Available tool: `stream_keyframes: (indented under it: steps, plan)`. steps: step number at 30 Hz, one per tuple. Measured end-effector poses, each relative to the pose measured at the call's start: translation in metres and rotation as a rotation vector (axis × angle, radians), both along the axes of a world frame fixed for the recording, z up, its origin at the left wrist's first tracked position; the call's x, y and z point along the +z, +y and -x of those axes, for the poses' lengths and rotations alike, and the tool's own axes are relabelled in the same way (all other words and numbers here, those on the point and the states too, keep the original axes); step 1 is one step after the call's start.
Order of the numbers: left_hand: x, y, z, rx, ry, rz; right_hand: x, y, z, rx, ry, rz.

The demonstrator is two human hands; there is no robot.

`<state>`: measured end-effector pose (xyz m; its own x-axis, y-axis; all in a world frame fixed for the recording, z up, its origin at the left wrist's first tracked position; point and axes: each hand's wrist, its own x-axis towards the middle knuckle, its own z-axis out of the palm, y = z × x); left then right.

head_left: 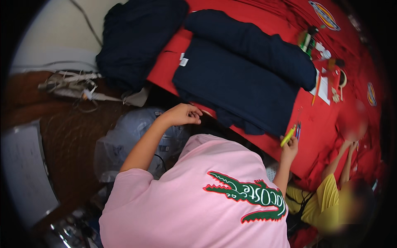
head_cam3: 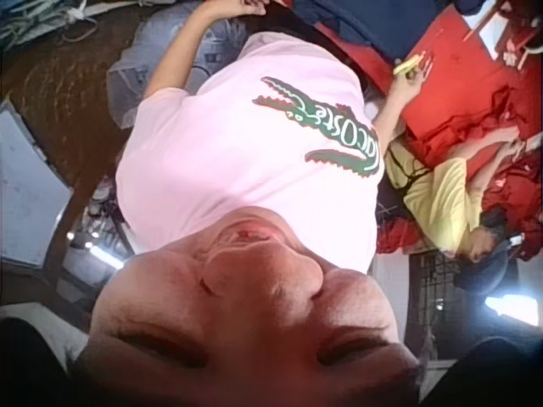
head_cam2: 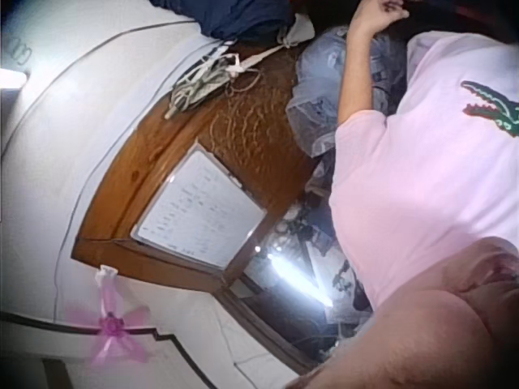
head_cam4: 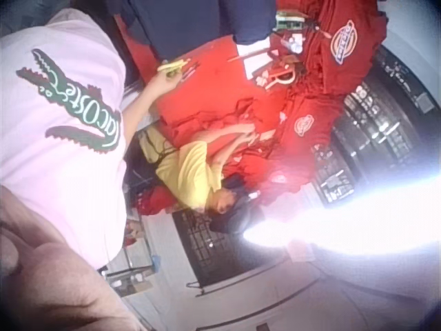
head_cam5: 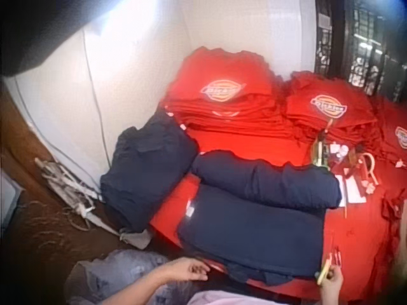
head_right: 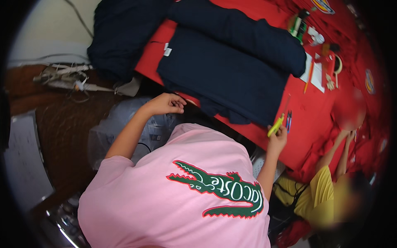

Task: The person uses shears to trim loose threads from a stack of folded navy blue garments on a workspace table.

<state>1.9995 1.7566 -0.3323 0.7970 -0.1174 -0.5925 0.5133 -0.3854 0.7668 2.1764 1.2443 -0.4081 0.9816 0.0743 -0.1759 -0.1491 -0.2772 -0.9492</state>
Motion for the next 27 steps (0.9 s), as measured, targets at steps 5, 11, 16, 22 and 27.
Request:
stream_keyframes:
  steps: [5, 11, 16, 22, 27]
  plan:
    - [-0.035, 0.011, 0.045, 0.98, -0.318, -0.055, 0.015, -0.011, -0.003, -0.054, 0.223, -0.064]
    - [-0.034, 0.023, -0.006, 1.381, -0.415, -0.067, 0.029, 0.004, -0.014, 0.026, 0.2, -0.038]
    - [-0.057, 0.051, -0.006, 1.174, -0.45, -0.552, 0.028, 0.009, -0.035, 0.132, 0.138, -0.033]
    - [0.018, 0.069, -0.04, 1.154, -0.154, -0.021, 0.088, -0.004, -0.05, 0.109, 0.406, 0.026]
    - [0.098, 0.135, -0.14, 0.881, -0.388, 0.669, 0.168, 0.053, -0.138, 0.062, 0.245, -0.704]
